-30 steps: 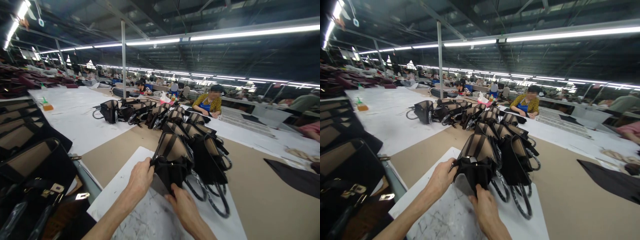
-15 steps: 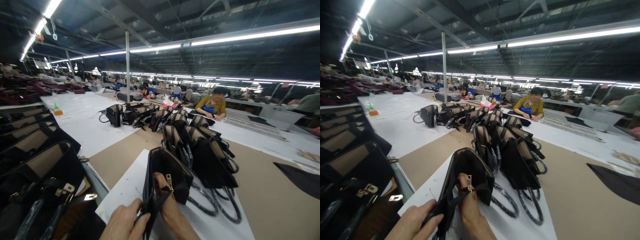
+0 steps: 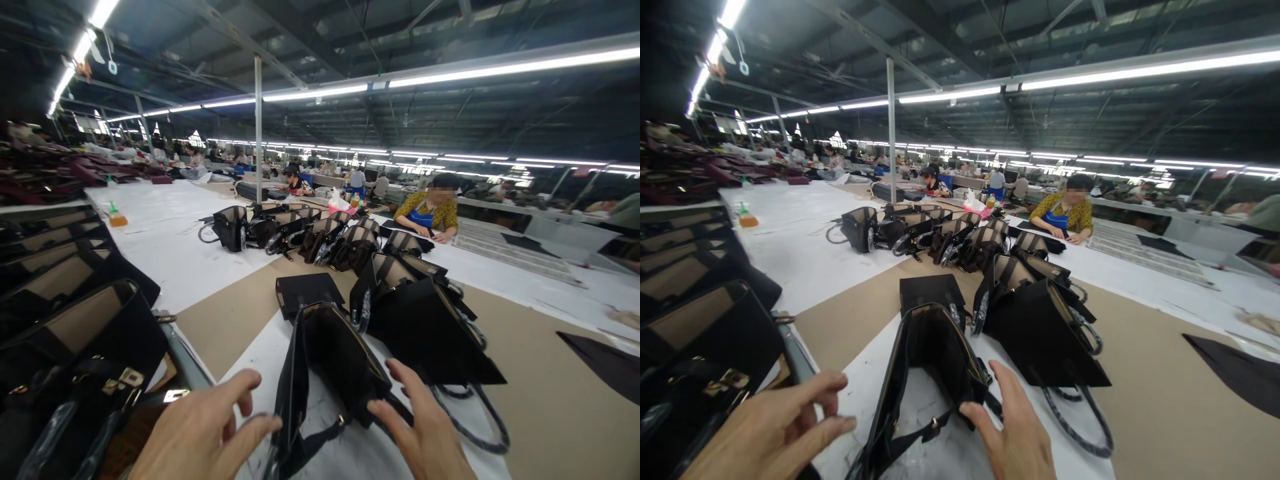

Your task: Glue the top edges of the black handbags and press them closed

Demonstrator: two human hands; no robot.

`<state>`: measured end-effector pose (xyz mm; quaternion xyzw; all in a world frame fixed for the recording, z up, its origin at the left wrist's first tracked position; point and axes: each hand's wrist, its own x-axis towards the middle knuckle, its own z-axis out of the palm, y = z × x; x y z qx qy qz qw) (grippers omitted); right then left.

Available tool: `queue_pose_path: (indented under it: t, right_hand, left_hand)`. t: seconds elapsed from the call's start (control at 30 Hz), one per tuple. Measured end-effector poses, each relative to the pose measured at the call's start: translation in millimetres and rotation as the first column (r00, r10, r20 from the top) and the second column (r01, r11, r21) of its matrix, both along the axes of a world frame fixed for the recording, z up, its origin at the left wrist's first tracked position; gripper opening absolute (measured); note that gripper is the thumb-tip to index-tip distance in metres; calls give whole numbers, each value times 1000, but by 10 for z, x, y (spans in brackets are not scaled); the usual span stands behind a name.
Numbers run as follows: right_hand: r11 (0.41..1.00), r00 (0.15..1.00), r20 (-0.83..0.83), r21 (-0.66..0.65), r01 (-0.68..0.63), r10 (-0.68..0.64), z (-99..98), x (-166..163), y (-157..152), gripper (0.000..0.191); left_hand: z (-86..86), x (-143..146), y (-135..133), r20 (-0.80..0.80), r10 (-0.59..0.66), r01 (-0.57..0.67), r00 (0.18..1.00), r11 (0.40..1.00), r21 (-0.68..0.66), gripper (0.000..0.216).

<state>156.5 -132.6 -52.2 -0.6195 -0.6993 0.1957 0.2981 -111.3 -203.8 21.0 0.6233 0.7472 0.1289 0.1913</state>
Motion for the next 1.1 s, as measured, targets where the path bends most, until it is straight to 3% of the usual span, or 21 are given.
queue_pose_path:
  t: [0.07,0.13,0.17,0.27,0.33,0.4,0.5,0.7,0.9,1.0,1.1]
  right_hand:
    - [993,1000,-31,-117,-2,-2,75,-163,78,53]
    - [987,1000,-29,-163,-8,3,122,-253,114,48]
    - [986,1000,-20,-168,-12,8,140,-269,119,45]
    - [983,999,-17,-177,-42,40,193,-246,111,42]
    - [980,998,-31,-187,-65,60,224,-219,103,42]
    - [980,996,-35,-178,-85,80,245,-206,100,41]
    - [987,995,-20,-126,-104,102,248,-209,109,39]
    - [984,984,-84,-63,-164,158,206,-152,247,33]
    - [972,968,-176,-117,-203,180,254,-78,347,28]
    - [971,972,-151,-133,-199,179,254,-75,329,30]
    - [966,971,-154,-159,-204,180,211,-62,333,35]
  left_hand:
    - [178,70,198,-29,-78,83,997,972,222,21]
    - [274,192,493,-88,-309,318,947,860,399,18]
    - [284,258,660,-139,-439,452,888,774,444,21]
    - [198,435,1111,-256,-689,719,678,549,425,30]
    - [104,520,1301,-290,-754,793,589,469,389,32]
    - [31,575,1389,-311,-780,827,543,433,357,30]
    - [-14,605,1398,-342,-776,845,530,451,287,24]
    - [-9,579,1255,-357,-707,789,610,583,193,10]
    - [-16,553,1145,-301,-557,626,774,747,225,16]
    - [-27,535,1238,-333,-505,594,796,757,273,38]
    - [-66,503,1350,-278,-609,668,743,698,257,45]
